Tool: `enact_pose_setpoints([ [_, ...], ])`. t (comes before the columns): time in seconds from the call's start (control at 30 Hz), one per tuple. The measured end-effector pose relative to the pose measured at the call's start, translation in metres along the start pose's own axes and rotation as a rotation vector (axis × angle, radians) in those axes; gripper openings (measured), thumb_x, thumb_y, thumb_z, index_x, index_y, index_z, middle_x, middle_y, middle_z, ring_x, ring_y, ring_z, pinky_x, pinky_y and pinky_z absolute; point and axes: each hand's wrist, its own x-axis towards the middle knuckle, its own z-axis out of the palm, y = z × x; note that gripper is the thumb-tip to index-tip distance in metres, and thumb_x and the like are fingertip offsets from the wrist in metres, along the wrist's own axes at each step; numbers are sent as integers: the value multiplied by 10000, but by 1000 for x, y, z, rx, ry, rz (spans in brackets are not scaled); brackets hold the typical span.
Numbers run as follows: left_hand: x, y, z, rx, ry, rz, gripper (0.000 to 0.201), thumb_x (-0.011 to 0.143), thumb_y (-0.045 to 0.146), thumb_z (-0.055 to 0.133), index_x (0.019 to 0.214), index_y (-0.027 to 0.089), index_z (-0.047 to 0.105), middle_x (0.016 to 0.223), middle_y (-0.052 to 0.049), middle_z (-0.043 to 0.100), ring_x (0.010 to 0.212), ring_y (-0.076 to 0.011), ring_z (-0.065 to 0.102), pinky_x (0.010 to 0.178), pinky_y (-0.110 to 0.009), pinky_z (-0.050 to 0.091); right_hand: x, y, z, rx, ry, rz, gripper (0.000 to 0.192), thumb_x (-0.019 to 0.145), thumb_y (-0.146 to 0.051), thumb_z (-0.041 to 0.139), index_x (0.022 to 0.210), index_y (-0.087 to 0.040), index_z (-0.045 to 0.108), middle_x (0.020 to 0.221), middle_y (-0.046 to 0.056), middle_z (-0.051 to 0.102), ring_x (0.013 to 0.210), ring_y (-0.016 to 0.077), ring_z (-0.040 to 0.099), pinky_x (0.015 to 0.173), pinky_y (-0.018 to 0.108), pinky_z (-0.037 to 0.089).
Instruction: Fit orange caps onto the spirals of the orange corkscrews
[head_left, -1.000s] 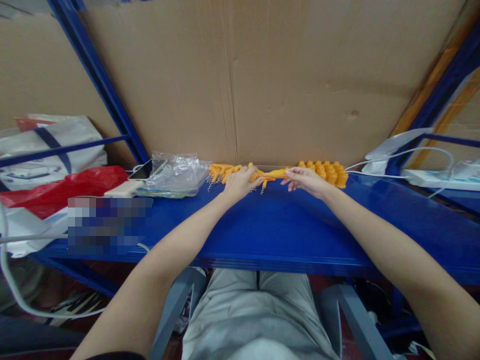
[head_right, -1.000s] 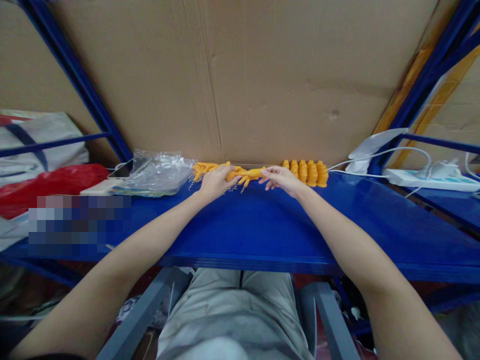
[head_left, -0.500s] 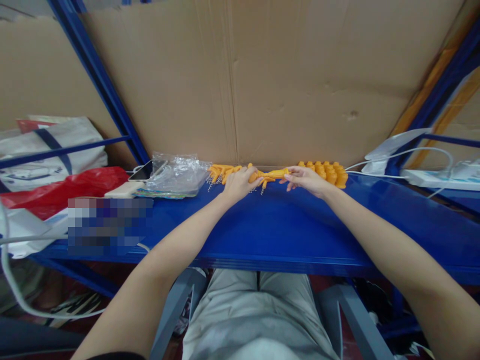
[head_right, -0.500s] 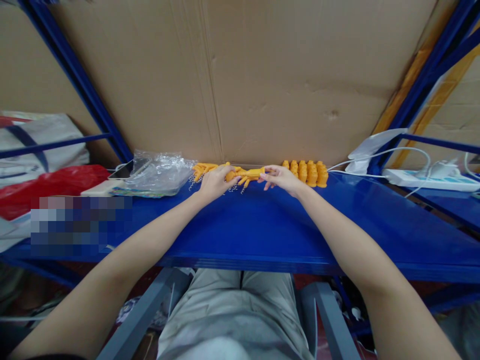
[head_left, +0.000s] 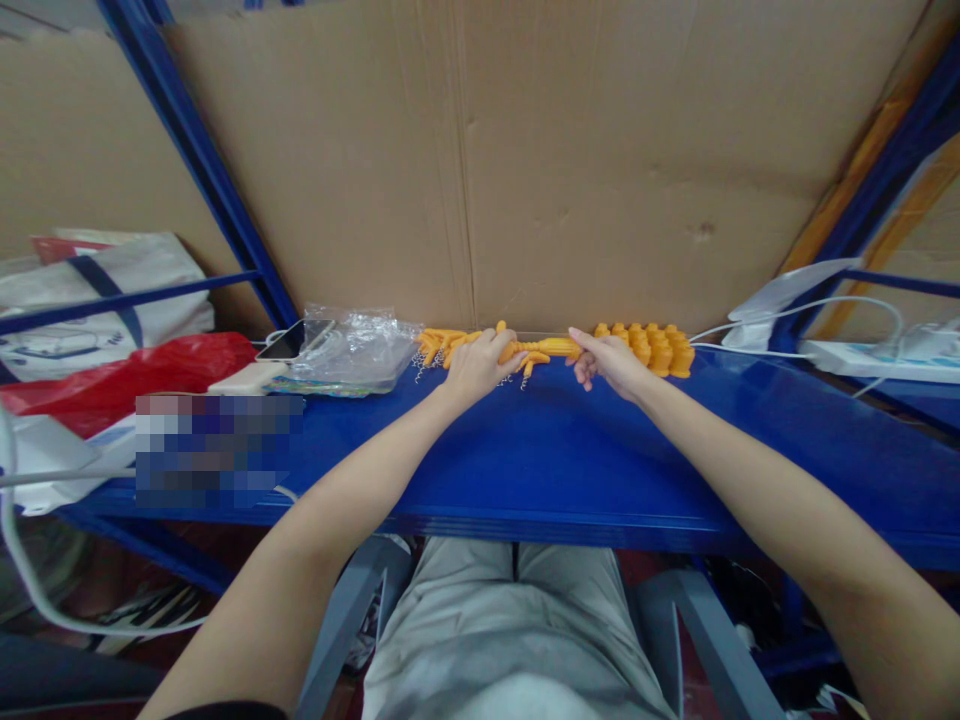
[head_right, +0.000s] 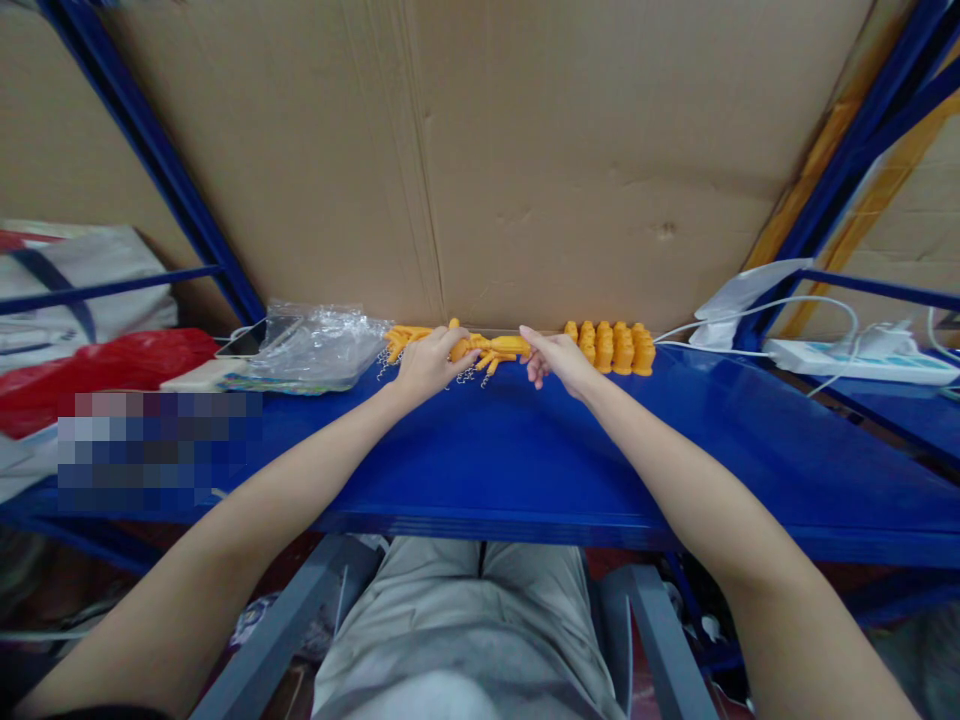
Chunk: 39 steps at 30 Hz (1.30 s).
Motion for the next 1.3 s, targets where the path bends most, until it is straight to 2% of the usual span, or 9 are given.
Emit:
enact_pose_setpoints([
  [0.1,0,0,0,19,-9,22,364,966,494,603,1179,207,670,1074,-114,731,964,-239,712,745,-277,501,2,4,-1,-33,-14,89,656,912,-759,464,739,-160,669,548,100,640,417,150,559,474,289,457],
  [0.17,1,1,2,29,-22,21,357,965,486,606,1185,212,671,1079,-111,733,962,-241,711,748,-281,500,4,6,-5,-51,-59,99,676,901,-780,461,851,-151,704,658,122,700,444,152,586,493,291,459],
  [0.3,1,2,3,30,-36,2,352,961,481,614,1180,214,681,1108,-117,736,974,-249,715,757,-289,506,3,7,-12,-7,-121,-32,483,846,-582,717,1119,-185,680,946,104,761,588,132,666,541,242,476],
  [0.4,1,2,4,14,-21,6,335,956,465,627,1169,213,687,1103,-114,743,971,-248,718,761,-291,512,2,5,-12,-11,-85,-100,371,799,-440,807,1036,-180,688,942,69,765,598,111,669,547,218,478],
  [0.57,-1,1,6,-26,13,15,287,949,426,646,1142,222,702,1078,-98,758,978,-238,720,774,-293,518,0,-1,-7,-1,-49,-117,319,840,-464,774,858,-153,706,838,76,774,544,112,657,566,235,521],
  [0.77,-2,1,8,-44,38,25,285,939,436,654,1116,221,710,1058,-92,771,959,-233,718,764,-290,514,-1,-5,-4,70,-25,-37,359,841,-472,781,864,-116,737,768,116,762,531,147,671,575,272,582],
  [0.93,-2,1,9,-34,37,21,298,945,446,643,1116,210,709,1076,-98,768,962,-238,719,760,-292,514,0,-7,-2,139,-12,10,299,872,-371,767,724,-119,701,704,123,737,564,155,686,529,239,585],
  [1.1,-2,1,9,-24,57,48,322,950,461,628,1128,205,707,1071,-98,766,945,-233,718,738,-280,513,-1,-13,2,230,-3,77,253,896,-297,738,760,-88,698,606,106,701,555,158,682,538,231,601],
  [1.3,-2,5,4,-8,9,19,325,952,465,638,1144,210,702,1075,-102,755,938,-233,717,746,-284,515,-2,-14,5,271,18,177,201,934,-263,664,807,-113,708,643,88,718,573,148,685,555,220,591],
])
